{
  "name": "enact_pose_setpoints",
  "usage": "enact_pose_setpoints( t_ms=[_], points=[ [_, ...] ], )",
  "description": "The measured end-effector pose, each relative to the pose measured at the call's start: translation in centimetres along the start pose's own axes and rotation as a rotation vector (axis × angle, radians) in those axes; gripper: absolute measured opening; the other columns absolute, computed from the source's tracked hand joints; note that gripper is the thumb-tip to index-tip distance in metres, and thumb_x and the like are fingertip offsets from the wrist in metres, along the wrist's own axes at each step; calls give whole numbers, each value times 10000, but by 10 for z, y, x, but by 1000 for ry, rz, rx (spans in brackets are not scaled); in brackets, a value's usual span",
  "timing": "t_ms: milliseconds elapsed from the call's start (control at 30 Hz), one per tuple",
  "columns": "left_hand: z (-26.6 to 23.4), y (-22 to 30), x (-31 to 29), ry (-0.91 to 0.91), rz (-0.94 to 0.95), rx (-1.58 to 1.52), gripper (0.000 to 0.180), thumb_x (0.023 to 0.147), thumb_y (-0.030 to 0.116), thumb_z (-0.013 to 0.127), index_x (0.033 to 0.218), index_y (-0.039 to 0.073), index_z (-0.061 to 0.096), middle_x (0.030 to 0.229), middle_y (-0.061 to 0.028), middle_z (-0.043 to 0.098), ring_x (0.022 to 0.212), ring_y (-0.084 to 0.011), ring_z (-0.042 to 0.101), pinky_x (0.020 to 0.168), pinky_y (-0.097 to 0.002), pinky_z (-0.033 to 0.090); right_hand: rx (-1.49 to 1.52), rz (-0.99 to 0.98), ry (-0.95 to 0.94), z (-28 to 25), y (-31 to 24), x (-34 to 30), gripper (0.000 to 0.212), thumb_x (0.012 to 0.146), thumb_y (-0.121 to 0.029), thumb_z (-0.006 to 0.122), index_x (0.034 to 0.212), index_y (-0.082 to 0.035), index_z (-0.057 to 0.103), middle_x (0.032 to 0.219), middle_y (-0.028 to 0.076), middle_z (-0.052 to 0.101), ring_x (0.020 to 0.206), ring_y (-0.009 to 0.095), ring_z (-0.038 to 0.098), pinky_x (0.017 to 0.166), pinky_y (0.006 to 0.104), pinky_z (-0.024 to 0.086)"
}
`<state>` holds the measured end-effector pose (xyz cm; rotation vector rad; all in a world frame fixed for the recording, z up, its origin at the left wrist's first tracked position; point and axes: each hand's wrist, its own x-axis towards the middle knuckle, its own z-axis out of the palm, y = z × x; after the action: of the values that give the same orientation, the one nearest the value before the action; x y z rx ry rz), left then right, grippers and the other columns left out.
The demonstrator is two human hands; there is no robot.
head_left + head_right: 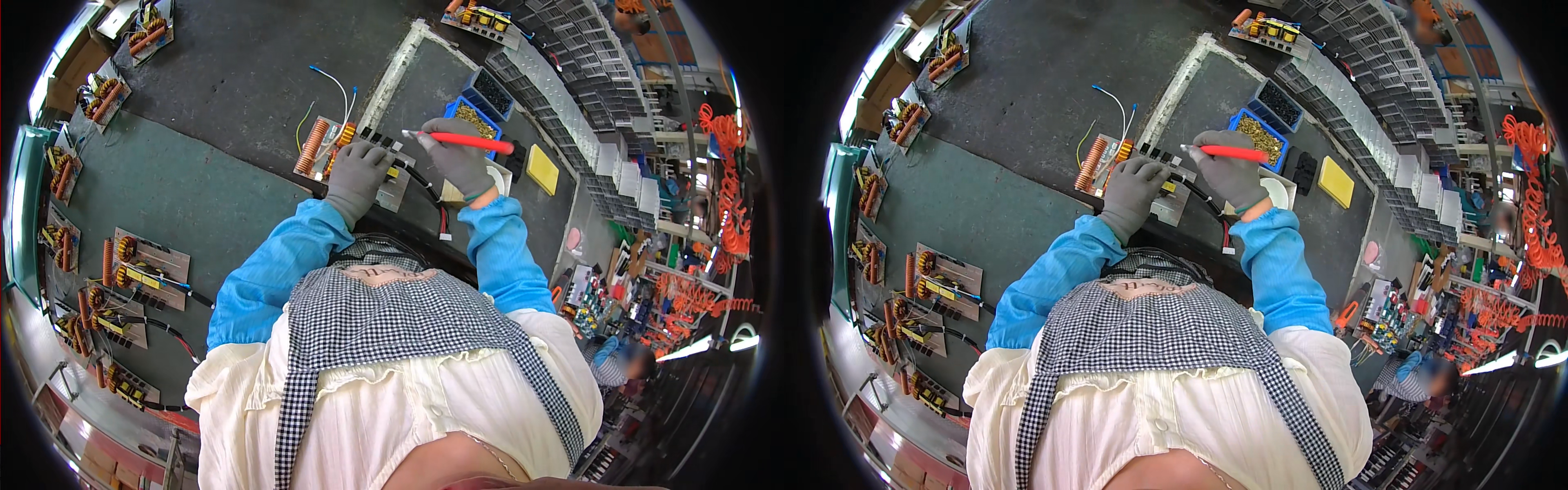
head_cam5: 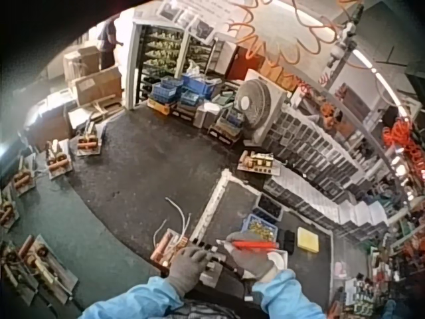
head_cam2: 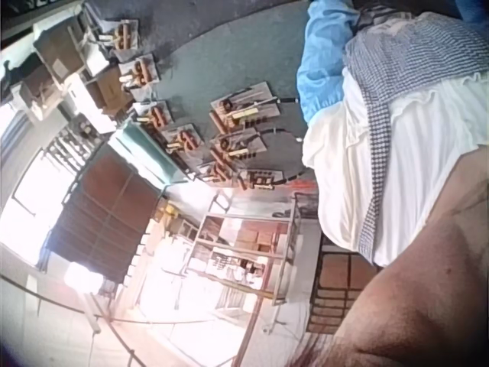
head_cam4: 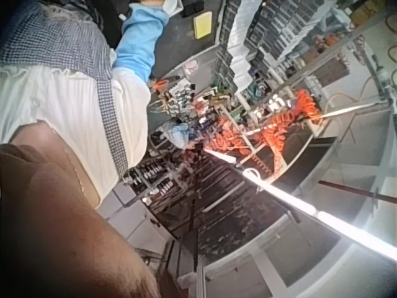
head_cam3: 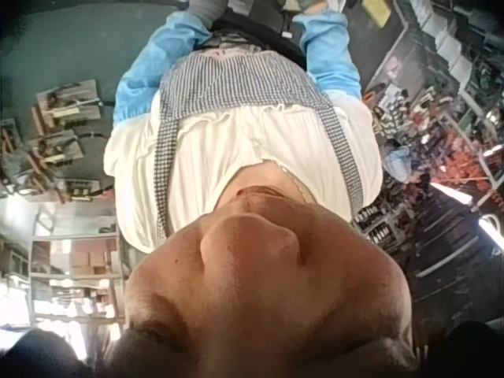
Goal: Applying white adhesive or thermal paste to electronic components on modules using a brush.
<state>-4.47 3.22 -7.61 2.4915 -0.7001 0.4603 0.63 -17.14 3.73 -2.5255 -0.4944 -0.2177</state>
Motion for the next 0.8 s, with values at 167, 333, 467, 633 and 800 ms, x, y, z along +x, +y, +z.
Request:
enact_pose_setpoints(
  t_ms=[167, 333, 467, 633, 800],
  points=[
    [-2, 0, 2, -18, -11, 8, 350, 850, 180, 648, 1188, 192, 739, 1179, 40, 673, 1182, -204, 603, 1038, -404, 469, 68, 25, -130, 10, 0, 2, 149, 852, -212, 786, 846, -72, 737, 794, 122, 712, 769, 323, 695, 707, 432, 539],
    [-2, -1, 1, 12, 4, -3, 357, 859, 180, 639, 1201, 192, 737, 1190, 42, 678, 1171, -197, 613, 1026, -386, 478, 311, 175, -170, 14, -10, 7, 172, 848, -228, 797, 858, -67, 737, 805, 126, 715, 777, 327, 695, 708, 428, 541],
    [-5, -2, 3, -3, -6, 2, 358, 861, 176, 635, 1205, 189, 734, 1189, 40, 677, 1166, -198, 616, 1025, -388, 479, -2, -175, -46, 24, -3, 19, 170, 847, -228, 800, 846, -70, 738, 789, 127, 711, 776, 330, 696, 694, 432, 535],
    [-3, -3, 1, -15, 1, -19, 363, 865, 178, 632, 1216, 185, 726, 1183, 29, 674, 1168, -198, 615, 1025, -391, 477, 44, -26, -168, 17, -16, 24, 194, 845, -249, 779, 830, -61, 733, 768, 123, 709, 772, 342, 695, 694, 446, 535],
    [-6, -3, 5, -79, -15, -15, 388, 853, 160, 643, 1230, 190, 731, 1253, 32, 677, 1197, -206, 611, 1038, -394, 483, 55, 2, -112, 17, -7, 26, 203, 851, -250, 777, 838, -51, 739, 783, 130, 720, 755, 326, 700, 692, 432, 539]
  ],
)
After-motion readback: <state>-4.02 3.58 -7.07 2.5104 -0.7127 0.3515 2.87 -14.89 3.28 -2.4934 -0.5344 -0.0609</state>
